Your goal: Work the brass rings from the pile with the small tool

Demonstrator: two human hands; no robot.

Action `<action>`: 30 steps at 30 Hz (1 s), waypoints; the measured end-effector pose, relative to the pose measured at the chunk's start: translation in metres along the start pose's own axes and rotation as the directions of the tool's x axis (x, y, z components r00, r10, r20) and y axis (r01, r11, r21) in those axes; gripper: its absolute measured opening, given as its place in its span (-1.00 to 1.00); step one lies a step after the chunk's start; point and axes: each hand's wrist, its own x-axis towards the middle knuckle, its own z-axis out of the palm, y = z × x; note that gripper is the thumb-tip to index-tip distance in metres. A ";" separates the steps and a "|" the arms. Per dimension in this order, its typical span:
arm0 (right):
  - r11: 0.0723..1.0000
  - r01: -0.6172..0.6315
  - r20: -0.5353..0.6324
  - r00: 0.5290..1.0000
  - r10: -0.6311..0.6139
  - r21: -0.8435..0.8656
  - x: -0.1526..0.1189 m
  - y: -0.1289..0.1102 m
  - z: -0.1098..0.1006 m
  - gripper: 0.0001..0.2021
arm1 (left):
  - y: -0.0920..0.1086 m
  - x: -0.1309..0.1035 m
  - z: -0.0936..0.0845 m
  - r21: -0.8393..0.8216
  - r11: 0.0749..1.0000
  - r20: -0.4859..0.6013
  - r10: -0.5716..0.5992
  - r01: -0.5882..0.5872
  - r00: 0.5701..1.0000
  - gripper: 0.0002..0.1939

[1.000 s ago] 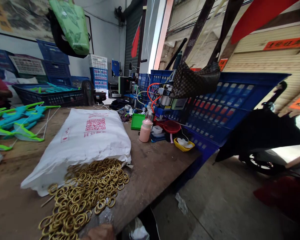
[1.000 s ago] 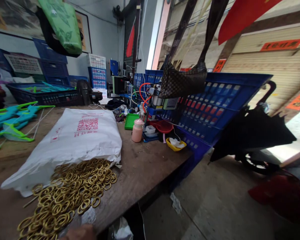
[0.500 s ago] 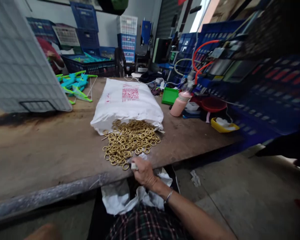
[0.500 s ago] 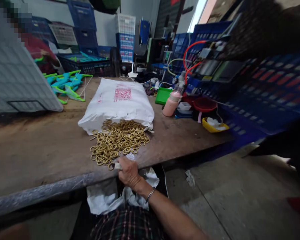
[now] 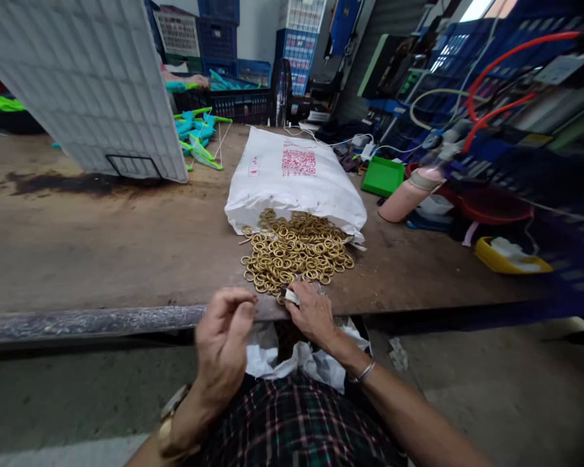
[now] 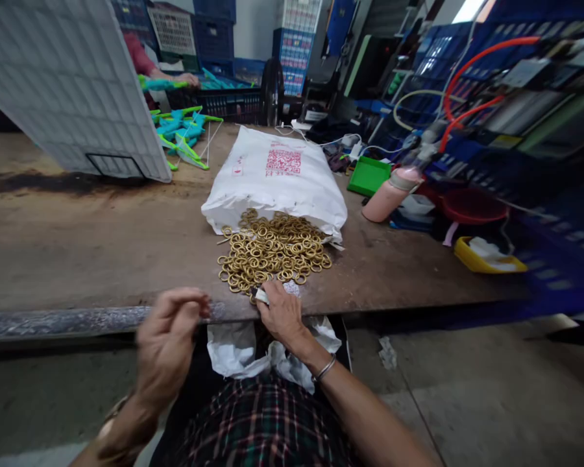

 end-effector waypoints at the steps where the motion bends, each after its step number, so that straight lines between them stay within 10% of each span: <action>1: 0.999 -0.019 0.016 1.000 0.019 -0.027 0.000 -0.002 0.000 -0.86 | -0.012 -0.002 0.008 0.038 0.999 0.034 -0.006 0.005 0.999 -0.86; 8: 0.999 -0.033 0.012 0.999 0.033 0.008 0.003 0.004 0.002 -0.86 | -0.079 -0.006 0.036 0.306 0.946 0.276 0.022 -0.110 0.961 -0.83; 19: 0.725 -0.156 0.086 0.987 0.132 0.671 0.018 0.021 -0.004 -0.86 | -0.073 0.016 0.060 0.340 0.867 0.547 0.133 -0.364 0.827 -0.70; 26: 0.534 -0.252 0.195 0.967 0.162 0.807 0.018 0.020 -0.006 -0.81 | -0.063 0.017 0.073 0.200 0.980 0.435 -0.103 0.016 0.894 -0.86; 30: 0.569 -0.218 0.178 0.976 0.126 0.793 0.017 0.019 -0.010 -0.77 | -0.054 0.018 0.079 0.056 0.916 0.389 -0.387 0.398 0.836 -0.78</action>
